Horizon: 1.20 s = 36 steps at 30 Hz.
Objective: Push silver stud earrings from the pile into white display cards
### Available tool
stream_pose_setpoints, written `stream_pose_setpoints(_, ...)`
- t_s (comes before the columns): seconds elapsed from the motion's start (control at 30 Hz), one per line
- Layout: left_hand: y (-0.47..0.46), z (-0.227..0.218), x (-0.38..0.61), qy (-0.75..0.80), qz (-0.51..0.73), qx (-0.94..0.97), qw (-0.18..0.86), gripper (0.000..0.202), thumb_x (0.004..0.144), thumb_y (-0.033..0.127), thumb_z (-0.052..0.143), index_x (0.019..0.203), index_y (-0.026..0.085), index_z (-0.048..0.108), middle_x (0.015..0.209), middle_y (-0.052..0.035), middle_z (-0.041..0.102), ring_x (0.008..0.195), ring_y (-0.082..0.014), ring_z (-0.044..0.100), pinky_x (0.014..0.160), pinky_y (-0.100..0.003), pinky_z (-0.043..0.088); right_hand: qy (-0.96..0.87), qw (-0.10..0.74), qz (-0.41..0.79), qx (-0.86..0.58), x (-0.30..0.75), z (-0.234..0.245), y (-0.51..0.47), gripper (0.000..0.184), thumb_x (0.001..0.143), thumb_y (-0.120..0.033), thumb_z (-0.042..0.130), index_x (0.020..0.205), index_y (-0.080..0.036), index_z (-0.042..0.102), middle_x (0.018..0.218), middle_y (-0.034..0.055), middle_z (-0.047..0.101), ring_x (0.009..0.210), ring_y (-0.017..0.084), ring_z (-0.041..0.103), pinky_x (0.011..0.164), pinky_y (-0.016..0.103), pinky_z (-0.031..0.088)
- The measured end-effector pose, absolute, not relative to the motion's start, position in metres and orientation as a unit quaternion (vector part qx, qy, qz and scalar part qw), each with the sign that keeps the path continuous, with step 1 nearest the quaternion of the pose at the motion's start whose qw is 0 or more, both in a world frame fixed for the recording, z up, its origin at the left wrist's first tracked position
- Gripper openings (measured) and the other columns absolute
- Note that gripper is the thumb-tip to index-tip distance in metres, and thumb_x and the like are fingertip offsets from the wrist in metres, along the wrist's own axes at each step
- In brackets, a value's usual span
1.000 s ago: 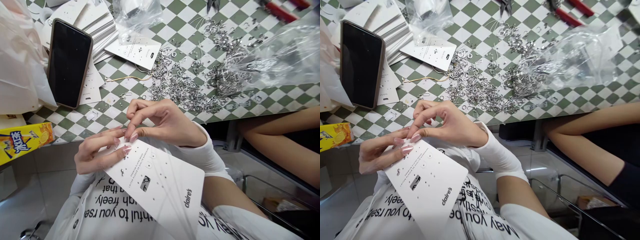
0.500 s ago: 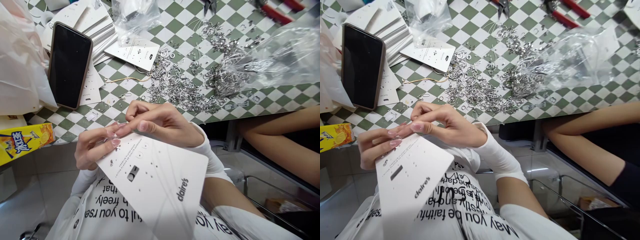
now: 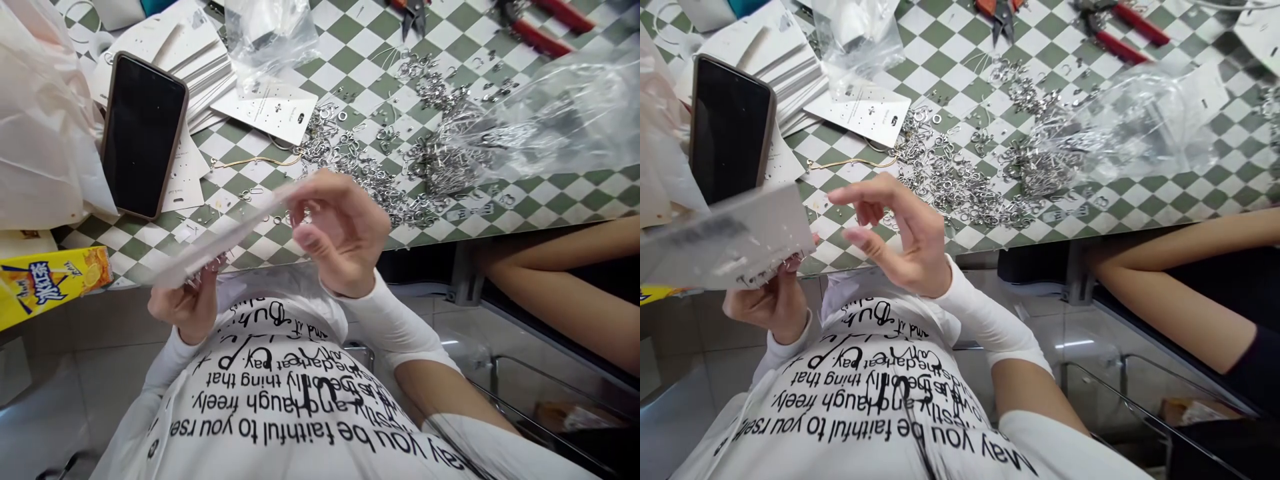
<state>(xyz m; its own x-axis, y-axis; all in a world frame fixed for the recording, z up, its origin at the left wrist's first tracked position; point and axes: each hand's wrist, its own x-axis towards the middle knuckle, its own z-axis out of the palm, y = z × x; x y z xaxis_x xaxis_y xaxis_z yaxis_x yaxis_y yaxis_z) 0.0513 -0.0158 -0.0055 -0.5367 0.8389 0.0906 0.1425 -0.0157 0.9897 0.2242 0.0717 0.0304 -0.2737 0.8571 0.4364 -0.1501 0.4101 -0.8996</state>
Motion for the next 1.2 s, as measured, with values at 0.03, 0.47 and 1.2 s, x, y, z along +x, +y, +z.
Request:
stream_pose_setpoints(0.03, -0.014, -0.005, 0.055, 0.648, 0.613, 0.376, 0.251, 0.022, 0.077, 0.041, 0.083, 0.084, 0.023, 0.073, 0.079, -0.0006, 0.074, 0.085, -0.0248, 0.074, 0.082, -0.044, 0.065, -0.678, 0.553, 0.398, -0.274, 0.222, 0.027, 0.071, 0.028, 0.090, -0.024, 0.072, 0.117, -0.033, 0.070, 0.096, 0.0015, 0.071, 0.076, 0.017, 0.059, 0.066, 0.035, 0.050)
stream_pose_setpoints(0.47, -0.015, 0.012, 0.069, 0.573, 0.588, 0.214, 0.529, 0.021, 0.081, 0.027, 0.083, 0.100, 0.023, 0.078, 0.101, -0.0050, 0.079, 0.094, -0.0190, 0.076, 0.079, -0.027, 0.066, -0.819, 0.499, 0.151, -0.240, 0.211, 0.000, 0.068, 0.010, 0.092, -0.017, 0.066, 0.099, -0.024, 0.065, 0.090, 0.0000, 0.067, 0.079, 0.015, 0.056, 0.071, 0.035, 0.040)
stream_pose_setpoints(1.2, -0.023, 0.020, 0.054, 0.595, 0.526, 0.198, 0.575, 0.020, 0.085, 0.027, 0.080, 0.102, 0.017, 0.081, 0.106, -0.0120, 0.079, 0.097, -0.0263, 0.077, 0.079, -0.026, 0.067, -0.752, 0.495, 0.136, -0.412, 0.250, -0.010, 0.060, 0.019, 0.088, -0.016, 0.075, 0.105, -0.024, 0.072, 0.087, 0.0008, 0.065, 0.077, 0.015, 0.059, 0.067, 0.032, 0.047)
